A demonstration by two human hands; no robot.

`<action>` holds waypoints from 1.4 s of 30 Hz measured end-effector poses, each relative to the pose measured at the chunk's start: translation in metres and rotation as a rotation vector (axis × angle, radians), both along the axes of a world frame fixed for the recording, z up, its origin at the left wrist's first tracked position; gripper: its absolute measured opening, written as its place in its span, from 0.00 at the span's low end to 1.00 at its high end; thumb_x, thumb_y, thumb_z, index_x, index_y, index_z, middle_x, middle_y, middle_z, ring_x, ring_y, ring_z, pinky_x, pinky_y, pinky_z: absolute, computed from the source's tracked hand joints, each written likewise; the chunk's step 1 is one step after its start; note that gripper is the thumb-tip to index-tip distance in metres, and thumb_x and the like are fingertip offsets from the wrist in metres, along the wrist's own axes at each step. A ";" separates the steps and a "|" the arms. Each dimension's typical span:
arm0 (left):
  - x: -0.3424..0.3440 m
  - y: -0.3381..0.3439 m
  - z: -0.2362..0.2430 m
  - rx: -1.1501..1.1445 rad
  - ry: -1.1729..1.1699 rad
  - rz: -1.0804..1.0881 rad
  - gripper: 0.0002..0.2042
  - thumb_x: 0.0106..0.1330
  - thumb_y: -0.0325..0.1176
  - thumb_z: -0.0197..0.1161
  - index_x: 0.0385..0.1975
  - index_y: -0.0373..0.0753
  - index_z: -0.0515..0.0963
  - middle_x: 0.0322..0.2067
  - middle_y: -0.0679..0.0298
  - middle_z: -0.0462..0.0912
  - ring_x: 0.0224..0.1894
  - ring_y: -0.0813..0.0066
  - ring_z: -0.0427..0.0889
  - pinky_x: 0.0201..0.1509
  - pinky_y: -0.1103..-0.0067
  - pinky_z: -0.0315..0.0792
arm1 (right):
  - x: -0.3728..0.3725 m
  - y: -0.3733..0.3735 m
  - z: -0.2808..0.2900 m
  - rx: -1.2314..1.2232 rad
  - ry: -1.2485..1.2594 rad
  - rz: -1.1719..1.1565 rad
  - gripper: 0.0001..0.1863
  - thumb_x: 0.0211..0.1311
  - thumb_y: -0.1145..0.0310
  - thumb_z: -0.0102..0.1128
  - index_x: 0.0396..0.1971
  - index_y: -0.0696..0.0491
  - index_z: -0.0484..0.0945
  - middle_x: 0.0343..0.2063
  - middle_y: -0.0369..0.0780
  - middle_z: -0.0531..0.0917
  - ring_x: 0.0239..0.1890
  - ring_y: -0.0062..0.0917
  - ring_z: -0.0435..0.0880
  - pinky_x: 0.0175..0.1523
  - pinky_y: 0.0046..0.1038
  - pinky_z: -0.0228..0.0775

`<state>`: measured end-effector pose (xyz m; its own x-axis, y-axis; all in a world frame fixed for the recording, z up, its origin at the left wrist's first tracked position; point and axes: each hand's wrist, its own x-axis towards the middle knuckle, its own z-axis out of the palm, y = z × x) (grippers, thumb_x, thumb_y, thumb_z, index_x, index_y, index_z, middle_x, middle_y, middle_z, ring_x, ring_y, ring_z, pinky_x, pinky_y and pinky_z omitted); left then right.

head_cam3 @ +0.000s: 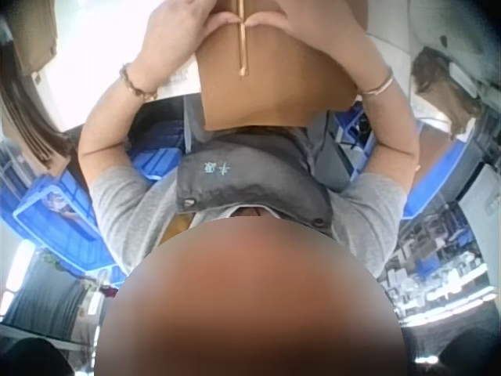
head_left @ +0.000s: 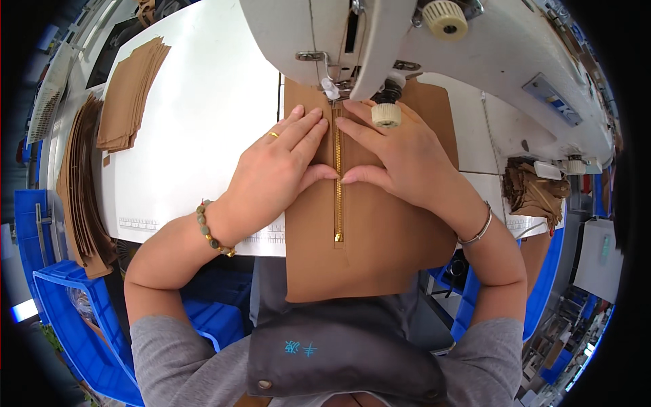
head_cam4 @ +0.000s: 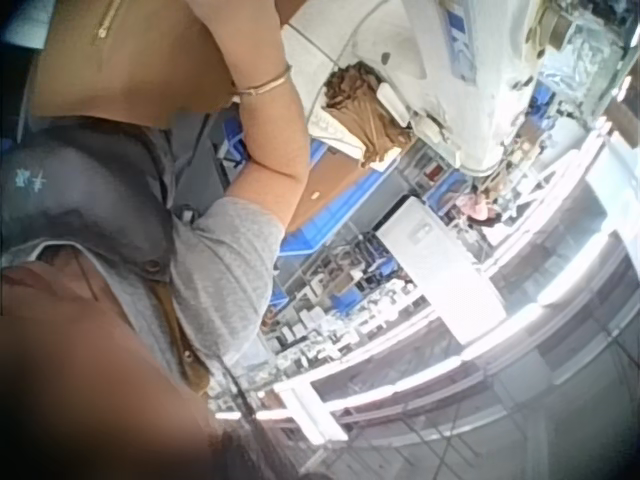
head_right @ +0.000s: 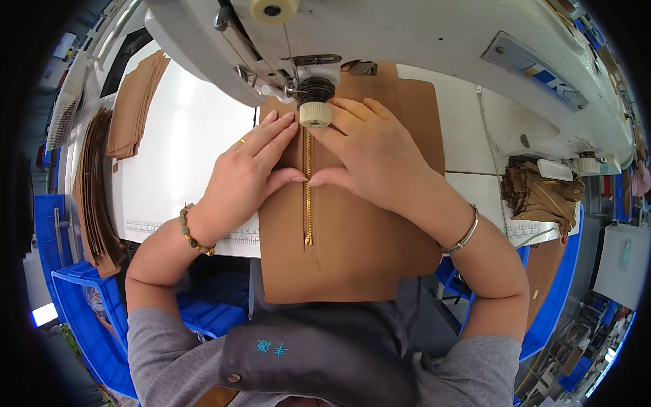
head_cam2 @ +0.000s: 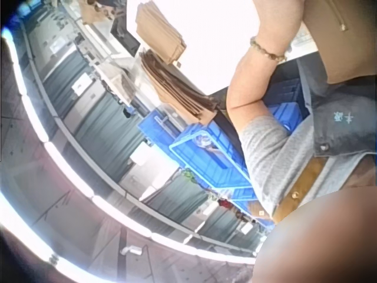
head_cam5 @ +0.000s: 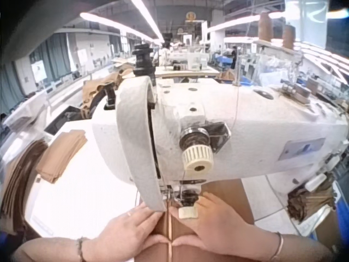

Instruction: The person is sewing a zipper onto a leather or fabric bag panel using an industrial sewing machine.

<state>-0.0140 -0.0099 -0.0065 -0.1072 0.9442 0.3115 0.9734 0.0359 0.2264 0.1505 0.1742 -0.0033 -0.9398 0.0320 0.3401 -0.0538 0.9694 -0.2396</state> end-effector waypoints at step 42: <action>-0.010 0.003 0.014 -0.036 0.055 -0.089 0.35 0.55 0.52 0.72 0.60 0.34 0.80 0.59 0.57 0.82 0.66 0.58 0.78 0.68 0.65 0.70 | -0.001 -0.011 0.002 0.060 0.022 -0.034 0.45 0.40 0.35 0.73 0.53 0.55 0.83 0.45 0.45 0.83 0.56 0.40 0.81 0.66 0.40 0.69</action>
